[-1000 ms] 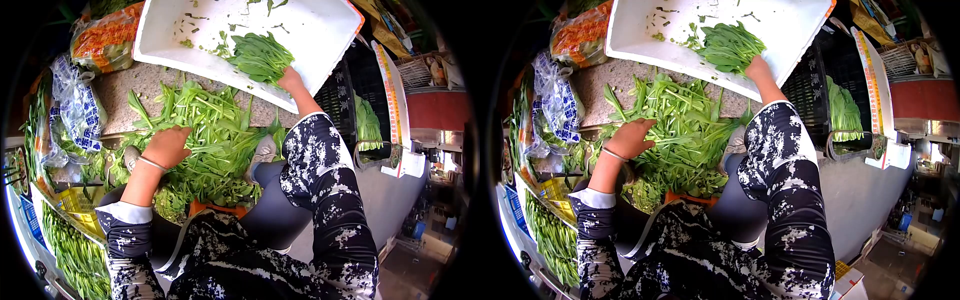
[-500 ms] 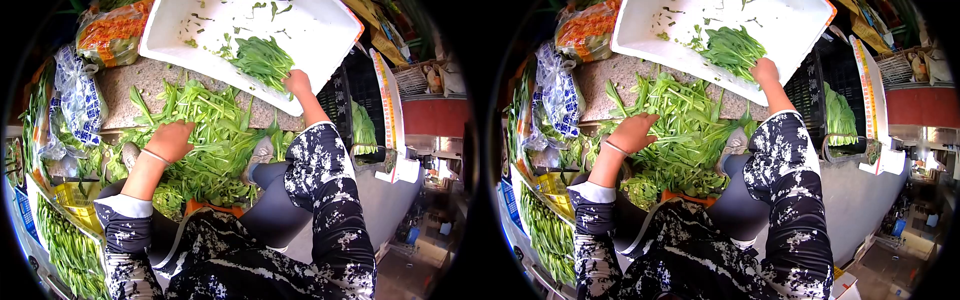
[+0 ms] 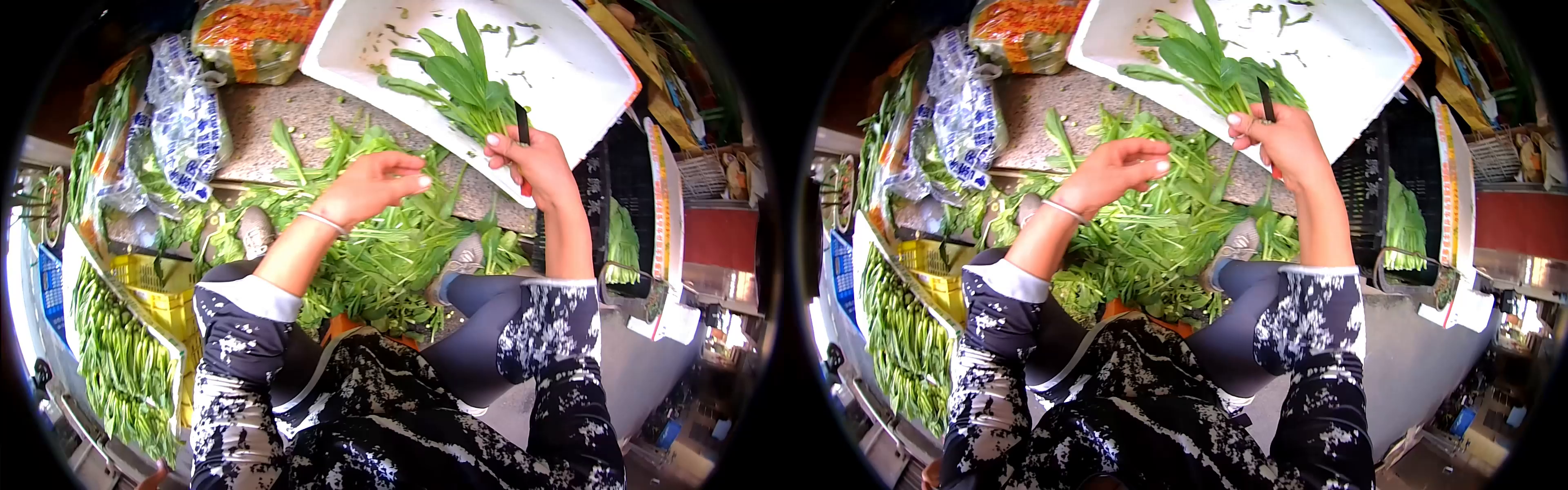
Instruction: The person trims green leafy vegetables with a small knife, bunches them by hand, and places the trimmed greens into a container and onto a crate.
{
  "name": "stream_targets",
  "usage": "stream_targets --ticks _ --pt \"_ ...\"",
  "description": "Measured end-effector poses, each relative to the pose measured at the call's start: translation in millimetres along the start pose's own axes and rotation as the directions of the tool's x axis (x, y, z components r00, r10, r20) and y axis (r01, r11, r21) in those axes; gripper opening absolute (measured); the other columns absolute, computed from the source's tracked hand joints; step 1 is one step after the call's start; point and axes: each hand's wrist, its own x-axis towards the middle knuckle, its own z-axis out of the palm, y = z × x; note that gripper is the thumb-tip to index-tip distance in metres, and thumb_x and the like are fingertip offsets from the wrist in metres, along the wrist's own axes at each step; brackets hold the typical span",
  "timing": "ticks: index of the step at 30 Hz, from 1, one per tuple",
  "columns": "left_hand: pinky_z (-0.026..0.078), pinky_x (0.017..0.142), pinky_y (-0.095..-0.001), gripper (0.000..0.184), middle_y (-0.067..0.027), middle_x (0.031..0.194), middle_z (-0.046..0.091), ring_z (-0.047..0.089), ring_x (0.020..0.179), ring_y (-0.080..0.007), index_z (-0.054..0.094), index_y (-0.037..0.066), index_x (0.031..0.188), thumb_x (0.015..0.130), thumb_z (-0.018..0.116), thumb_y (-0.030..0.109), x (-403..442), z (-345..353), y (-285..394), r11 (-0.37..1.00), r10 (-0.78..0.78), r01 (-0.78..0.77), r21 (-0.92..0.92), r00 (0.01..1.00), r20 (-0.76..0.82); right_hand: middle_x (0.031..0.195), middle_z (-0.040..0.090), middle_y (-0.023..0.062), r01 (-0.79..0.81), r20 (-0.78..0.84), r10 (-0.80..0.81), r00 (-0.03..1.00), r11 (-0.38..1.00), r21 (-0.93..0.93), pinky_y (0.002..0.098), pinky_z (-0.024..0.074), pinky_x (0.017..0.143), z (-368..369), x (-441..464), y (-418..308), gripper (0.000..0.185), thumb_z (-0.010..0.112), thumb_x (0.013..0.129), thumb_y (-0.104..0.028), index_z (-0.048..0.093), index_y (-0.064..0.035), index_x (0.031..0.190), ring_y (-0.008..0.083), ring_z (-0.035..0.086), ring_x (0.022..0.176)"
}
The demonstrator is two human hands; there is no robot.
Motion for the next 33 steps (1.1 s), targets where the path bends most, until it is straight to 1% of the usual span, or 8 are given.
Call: stream_targets --ticks 2,7,10,14,17,19,25,33 --pt "0.046 0.069 -0.0238 0.044 -0.0056 0.094 0.061 0.056 0.086 -0.0115 0.051 0.001 0.112 0.077 0.066 0.024 -6 10 12 0.959 -0.02 0.009 -0.284 0.999 -0.037 0.064 0.062 0.0047 -0.077 0.024 0.078 0.997 0.996 -0.048 0.017 0.0264 0.035 24 -23 -12 0.024 0.068 0.073 -0.022 0.062 -0.0015 0.085 0.0033 0.044 0.043" --pt "0.04 0.058 -0.0206 0.031 -0.0009 0.09 0.061 0.054 0.075 -0.0067 0.057 0.005 0.102 0.076 0.067 0.021 -10 8 11 0.914 0.082 -0.101 -0.394 0.994 -0.067 0.066 0.061 0.0044 -0.016 0.152 0.006 0.988 0.998 0.063 0.0218 0.0412 0.053 70 -45 -5 0.023 0.069 0.073 -0.018 0.064 0.0011 0.086 0.008 0.055 0.056" --pt "0.04 0.058 -0.0206 0.029 -0.0009 0.088 0.061 0.054 0.074 -0.007 0.058 0.005 0.101 0.077 0.066 0.019 -10 5 10 0.918 0.065 -0.114 -0.379 0.988 -0.141 0.069 0.062 0.005 0.026 0.167 -0.032 0.986 0.999 0.036 0.0221 0.0433 0.054 79 -37 -6 0.025 0.069 0.073 -0.017 0.063 0.0017 0.088 0.0094 0.056 0.057" --pt "0.045 0.062 -0.024 0.025 -0.0041 0.091 0.062 0.057 0.08 -0.0118 0.057 0.002 0.102 0.079 0.063 0.009 -12 -3 11 0.821 0.02 -0.148 -0.551 0.973 -0.232 0.074 0.063 0.0075 0.089 0.09 -0.11 0.99 0.973 0.211 0.0214 0.0444 0.055 84 -31 -7 0.026 0.068 0.075 -0.017 0.062 0.0026 0.092 0.0112 0.058 0.059" --pt "0.047 0.066 -0.0248 0.025 -0.005 0.094 0.061 0.057 0.083 -0.0129 0.056 0.002 0.102 0.079 0.062 0.009 -15 -7 10 0.818 0.048 -0.187 -0.544 0.964 -0.26 0.078 0.063 0.0089 0.125 0.049 -0.138 0.989 0.97 0.207 0.0215 0.0448 0.057 88 -30 -7 0.026 0.067 0.076 -0.016 0.062 0.0026 0.093 0.0103 0.057 0.063" --pt "0.049 0.07 -0.0257 0.026 -0.0056 0.098 0.059 0.056 0.085 -0.0137 0.055 0.002 0.104 0.079 0.061 0.007 -16 -8 9 0.836 0.044 -0.177 -0.519 0.965 -0.259 0.078 0.064 0.0079 0.309 0.006 -0.309 0.951 0.95 0.053 0.0212 0.044 0.059 89 -23 4 0.023 0.066 0.077 -0.015 0.063 0.0028 0.091 0.0082 0.055 0.065" --pt "0.05 0.068 -0.0267 0.028 -0.0055 0.102 0.058 0.056 0.087 -0.0135 0.052 0.003 0.106 0.08 0.06 0.005 -16 -8 6 0.835 0.065 -0.197 -0.514 0.963 -0.263 0.071 0.062 0.004 0.302 -0.057 -0.3 0.952 0.953 0.019 0.0209 0.0425 0.058 91 -22 6 0.019 0.063 0.078 -0.014 0.064 0.0025 0.088 0.0058 0.052 0.063" --pt "0.05 0.067 -0.0262 0.01 -0.0045 0.081 0.062 0.058 0.076 -0.0131 0.06 0.003 0.089 0.079 0.061 0.004 -14 -6 6 0.777 -0.008 -0.19 -0.6 0.95 -0.312 0.066 0.059 0.0024 0.325 -0.1 -0.319 0.942 0.945 0.041 0.0201 0.0414 0.051 101 -20 12 0.013 0.061 0.078 -0.011 0.06 0.0023 0.082 0.0051 0.051 0.055"
